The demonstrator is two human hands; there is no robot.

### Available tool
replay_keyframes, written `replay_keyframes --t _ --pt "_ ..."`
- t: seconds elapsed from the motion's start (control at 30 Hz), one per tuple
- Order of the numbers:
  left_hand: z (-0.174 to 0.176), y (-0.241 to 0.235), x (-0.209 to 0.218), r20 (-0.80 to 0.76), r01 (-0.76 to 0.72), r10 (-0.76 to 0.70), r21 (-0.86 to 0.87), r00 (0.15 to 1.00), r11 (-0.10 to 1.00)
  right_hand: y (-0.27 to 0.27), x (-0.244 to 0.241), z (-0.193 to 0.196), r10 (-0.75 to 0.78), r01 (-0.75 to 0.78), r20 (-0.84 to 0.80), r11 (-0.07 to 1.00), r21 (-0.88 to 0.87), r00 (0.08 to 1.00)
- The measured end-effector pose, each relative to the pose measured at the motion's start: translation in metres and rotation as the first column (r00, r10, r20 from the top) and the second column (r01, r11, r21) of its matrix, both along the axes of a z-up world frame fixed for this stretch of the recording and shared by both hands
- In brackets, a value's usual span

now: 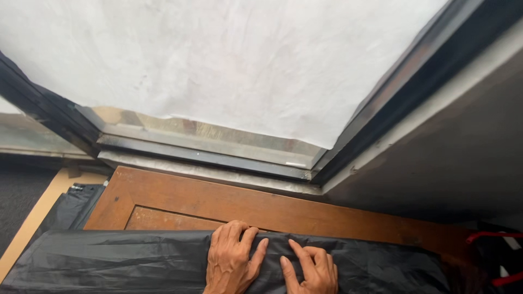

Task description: The person uses a bundle of dried plant fibers to brush and clean a black and red jacket laid out on a wooden table. They repeatedly sweep the fibers across the fabric surface, fold the jacket, and continue brushing the folded bundle to remove dust or debris.

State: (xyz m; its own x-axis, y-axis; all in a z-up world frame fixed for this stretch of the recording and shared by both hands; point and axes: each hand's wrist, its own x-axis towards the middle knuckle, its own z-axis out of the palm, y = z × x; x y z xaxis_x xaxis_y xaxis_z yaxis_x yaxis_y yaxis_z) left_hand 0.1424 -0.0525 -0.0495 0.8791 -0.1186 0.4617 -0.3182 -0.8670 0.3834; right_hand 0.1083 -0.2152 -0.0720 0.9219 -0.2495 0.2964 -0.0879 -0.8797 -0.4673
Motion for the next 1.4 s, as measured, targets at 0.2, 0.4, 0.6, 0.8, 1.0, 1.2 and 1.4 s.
replay_keyframes --t 0.2,0.4,0.6,0.8,1.0,1.2,1.4 --pt "0.001 -0.006 0.004 0.053 -0.052 0.051 0.022 0.997 0.998 -0.010 0.001 -0.017 -0.019 0.019 -0.148 1.000 -0.004 0.989" --pt "-0.014 -0.009 0.006 0.123 -0.122 0.119 0.013 0.985 0.992 -0.029 -0.002 -0.071 -0.042 0.030 -0.278 0.998 -0.048 0.960" --pt "-0.031 -0.010 0.005 0.119 -0.161 0.161 -0.008 0.980 0.987 -0.030 0.000 -0.078 -0.005 -0.002 -0.199 0.999 -0.036 0.980" --pt "-0.034 -0.007 0.006 0.169 -0.135 0.135 -0.013 0.976 0.991 -0.029 0.009 -0.071 -0.009 0.001 -0.255 1.000 -0.031 0.967" --pt "-0.005 -0.001 0.000 0.044 -0.014 0.014 -0.001 0.999 1.000 -0.007 0.003 -0.011 -0.010 0.010 -0.094 1.000 0.003 0.995" --pt "0.013 0.000 -0.003 0.122 0.028 -0.029 0.013 0.992 1.000 -0.009 -0.001 0.018 0.227 -0.225 0.061 0.974 -0.028 0.972" --pt "-0.001 0.013 -0.006 0.129 0.056 -0.056 0.006 0.990 0.998 -0.009 -0.009 0.025 0.290 -0.291 0.141 0.957 -0.010 0.947"
